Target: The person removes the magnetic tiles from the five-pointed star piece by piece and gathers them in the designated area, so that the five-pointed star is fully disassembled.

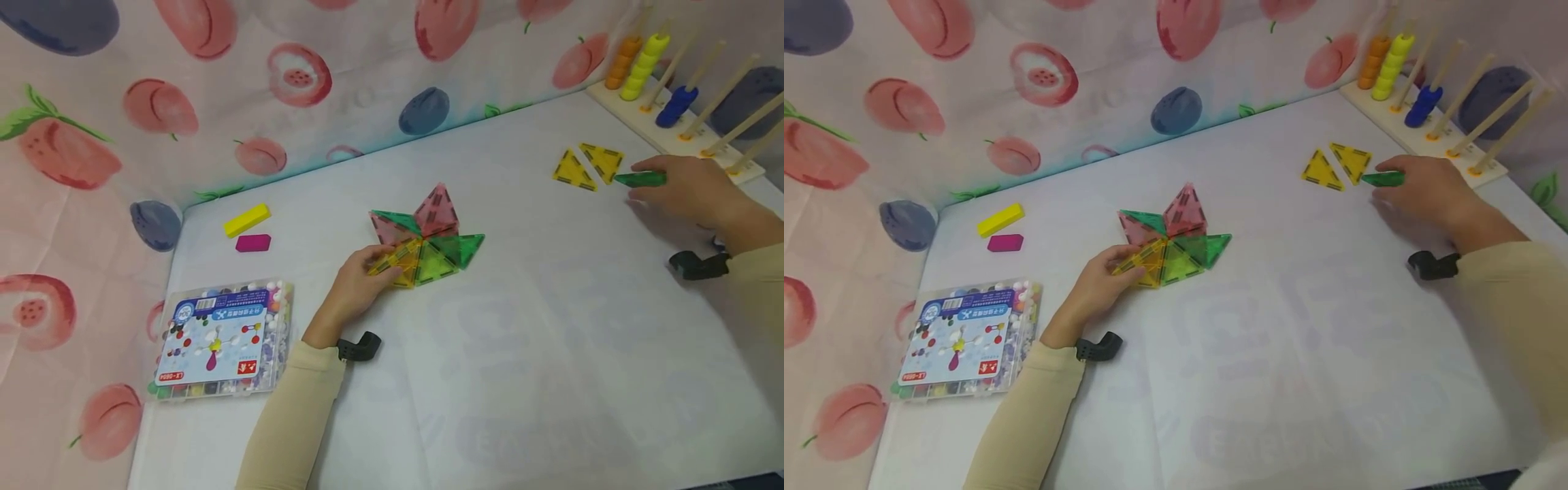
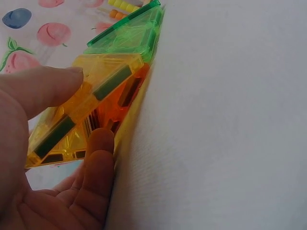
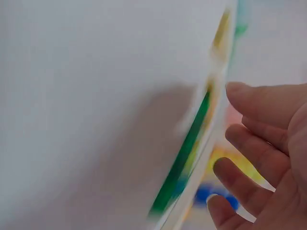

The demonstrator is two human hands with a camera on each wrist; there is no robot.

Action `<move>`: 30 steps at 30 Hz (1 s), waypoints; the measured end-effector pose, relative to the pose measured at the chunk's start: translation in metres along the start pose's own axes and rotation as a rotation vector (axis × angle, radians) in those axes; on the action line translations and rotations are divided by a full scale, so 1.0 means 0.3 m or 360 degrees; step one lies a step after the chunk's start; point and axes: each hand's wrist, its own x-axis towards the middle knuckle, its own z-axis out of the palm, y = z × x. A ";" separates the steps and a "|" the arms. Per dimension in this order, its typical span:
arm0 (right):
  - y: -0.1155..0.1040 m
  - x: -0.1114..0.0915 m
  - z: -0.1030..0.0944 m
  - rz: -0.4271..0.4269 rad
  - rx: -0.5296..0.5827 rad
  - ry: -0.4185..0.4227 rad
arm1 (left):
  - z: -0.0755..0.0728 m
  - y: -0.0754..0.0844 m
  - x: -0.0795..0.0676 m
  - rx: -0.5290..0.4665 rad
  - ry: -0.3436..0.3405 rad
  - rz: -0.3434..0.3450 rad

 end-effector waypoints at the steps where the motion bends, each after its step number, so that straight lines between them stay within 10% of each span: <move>1: -0.039 -0.014 0.007 -0.0035 0.0054 -0.0004 | -0.001 0.000 -0.002 0.0001 0.0007 0.0000; 15: -0.561 -0.088 0.238 -0.0911 0.0271 -0.0215 | 0.007 -0.021 0.005 -0.0019 0.0023 0.0049; 30: -0.597 -0.078 0.258 -0.0944 0.0295 -0.0239 | 0.004 -0.018 0.002 0.0003 0.0027 0.0050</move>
